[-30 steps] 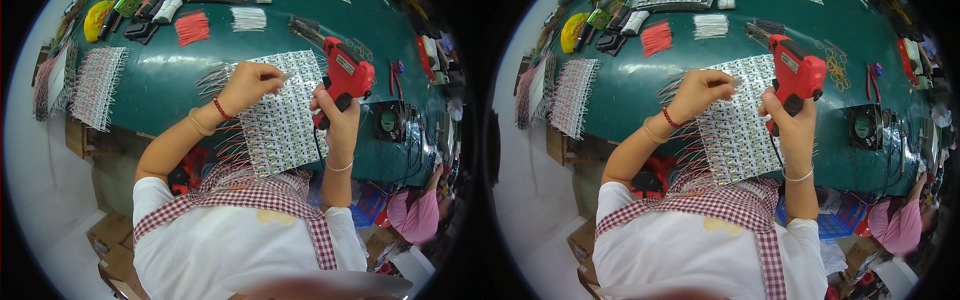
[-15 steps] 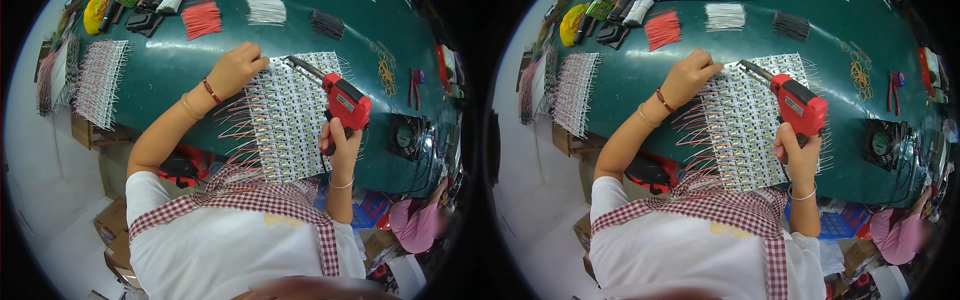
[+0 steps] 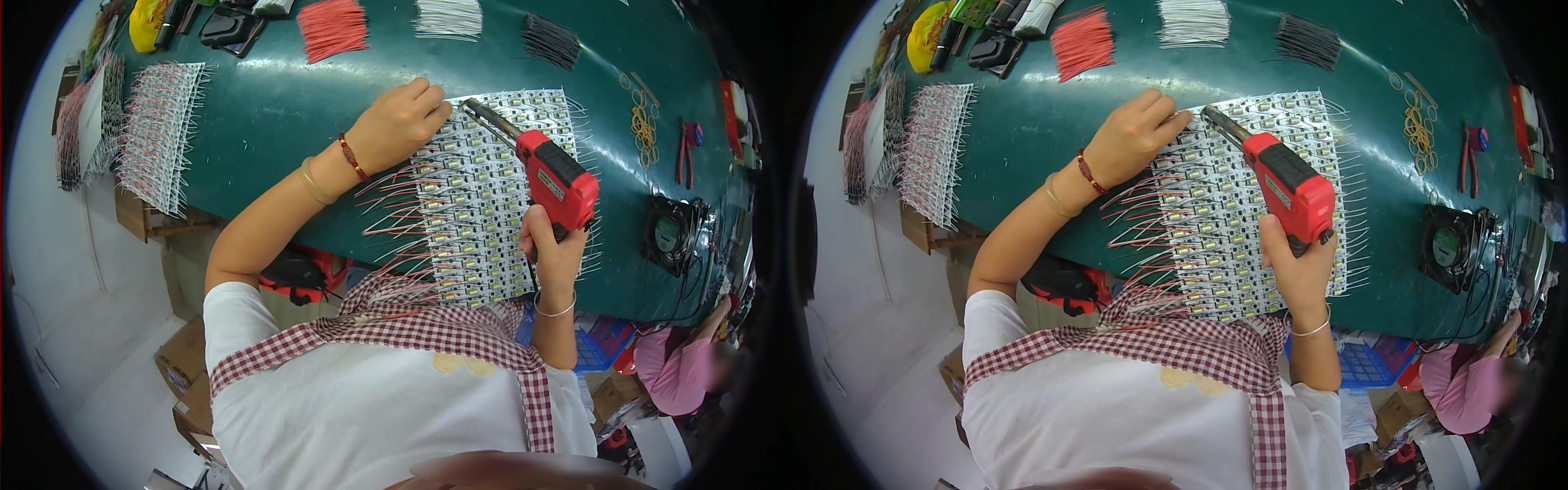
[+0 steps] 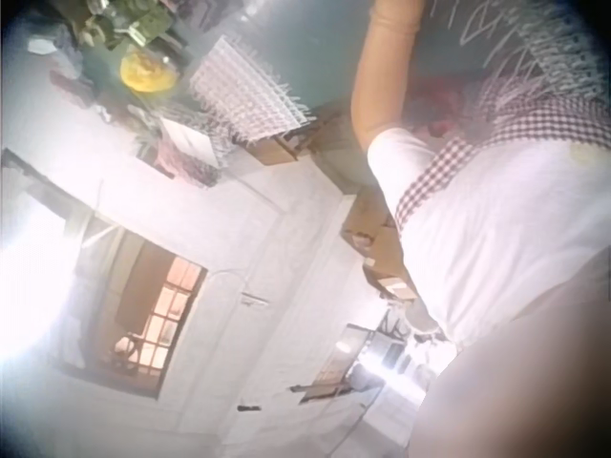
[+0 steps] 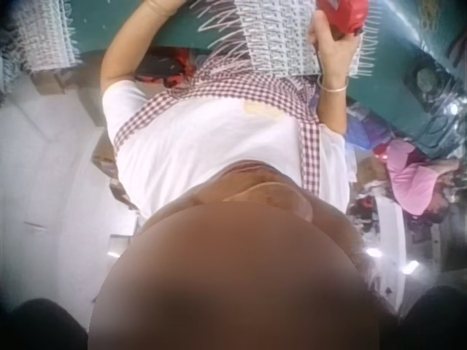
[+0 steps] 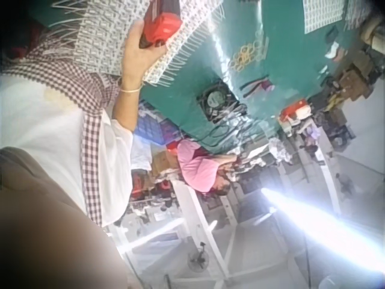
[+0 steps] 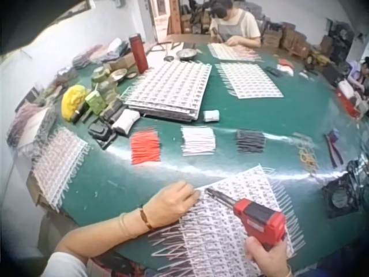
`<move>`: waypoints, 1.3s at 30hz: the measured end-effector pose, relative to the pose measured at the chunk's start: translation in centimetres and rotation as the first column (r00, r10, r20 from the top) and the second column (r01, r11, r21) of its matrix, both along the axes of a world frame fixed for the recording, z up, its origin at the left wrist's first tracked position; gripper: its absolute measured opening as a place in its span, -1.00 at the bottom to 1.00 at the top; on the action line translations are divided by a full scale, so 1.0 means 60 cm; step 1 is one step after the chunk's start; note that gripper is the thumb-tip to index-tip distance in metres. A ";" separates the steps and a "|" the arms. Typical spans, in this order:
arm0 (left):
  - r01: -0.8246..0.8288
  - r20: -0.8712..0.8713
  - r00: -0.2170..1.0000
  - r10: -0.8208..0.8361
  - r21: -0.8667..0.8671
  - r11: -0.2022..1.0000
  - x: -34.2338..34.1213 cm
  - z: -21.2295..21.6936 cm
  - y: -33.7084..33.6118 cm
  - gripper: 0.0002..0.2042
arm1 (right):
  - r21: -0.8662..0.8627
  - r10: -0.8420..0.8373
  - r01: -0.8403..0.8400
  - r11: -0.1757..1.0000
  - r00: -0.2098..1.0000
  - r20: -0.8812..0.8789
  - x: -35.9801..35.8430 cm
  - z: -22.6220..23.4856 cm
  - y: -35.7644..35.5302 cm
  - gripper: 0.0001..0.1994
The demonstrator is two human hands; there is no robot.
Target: The person assembles an LED grid by soldering wires and electronic components together with a handheld soldering iron.
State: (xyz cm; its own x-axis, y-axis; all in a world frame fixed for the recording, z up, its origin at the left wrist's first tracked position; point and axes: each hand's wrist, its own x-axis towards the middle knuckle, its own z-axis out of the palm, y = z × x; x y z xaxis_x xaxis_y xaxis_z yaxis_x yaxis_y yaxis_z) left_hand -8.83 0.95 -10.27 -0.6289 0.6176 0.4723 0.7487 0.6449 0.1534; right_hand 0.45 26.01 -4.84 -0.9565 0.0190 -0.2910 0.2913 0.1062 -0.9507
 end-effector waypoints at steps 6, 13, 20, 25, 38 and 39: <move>-0.023 0.032 0.999 0.023 -0.015 1.000 0.005 0.006 0.003 -0.76 | 0.015 -0.027 0.026 1.000 0.999 0.025 -0.001 0.003 -0.004 -0.87; -0.052 0.072 0.996 0.054 -0.028 0.998 0.008 0.010 0.014 -0.78 | 0.048 -0.021 0.018 0.999 0.998 0.059 0.004 -0.007 -0.003 -0.87; -0.083 0.101 0.991 0.089 -0.060 0.995 0.009 0.016 0.016 -0.79 | -0.003 -0.007 0.007 1.000 1.000 0.025 0.004 -0.005 0.002 -0.86; -0.098 0.098 0.990 0.104 -0.064 0.993 0.012 0.016 0.020 -0.80 | 0.037 -0.029 0.026 0.999 0.998 0.060 0.005 -0.002 -0.008 -0.85; -0.091 0.078 0.992 0.096 -0.071 0.993 0.011 0.014 0.021 -0.83 | -0.002 0.006 -0.006 1.000 1.000 0.008 0.004 -0.005 0.004 -0.86; -0.091 0.078 0.992 0.097 -0.071 0.993 0.011 0.014 0.022 -0.83 | 0.026 -0.007 0.006 1.000 1.000 0.021 0.005 -0.005 0.001 -0.86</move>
State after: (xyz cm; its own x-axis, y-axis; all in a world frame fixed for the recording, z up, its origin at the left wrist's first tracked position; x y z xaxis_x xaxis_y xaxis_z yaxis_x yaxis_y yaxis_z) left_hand -8.18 2.25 -9.41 -0.7202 0.5823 0.3771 0.6710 0.7229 0.1652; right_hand 0.76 26.08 -5.13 -0.9501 0.0331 -0.3100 0.3117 0.1285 -0.9415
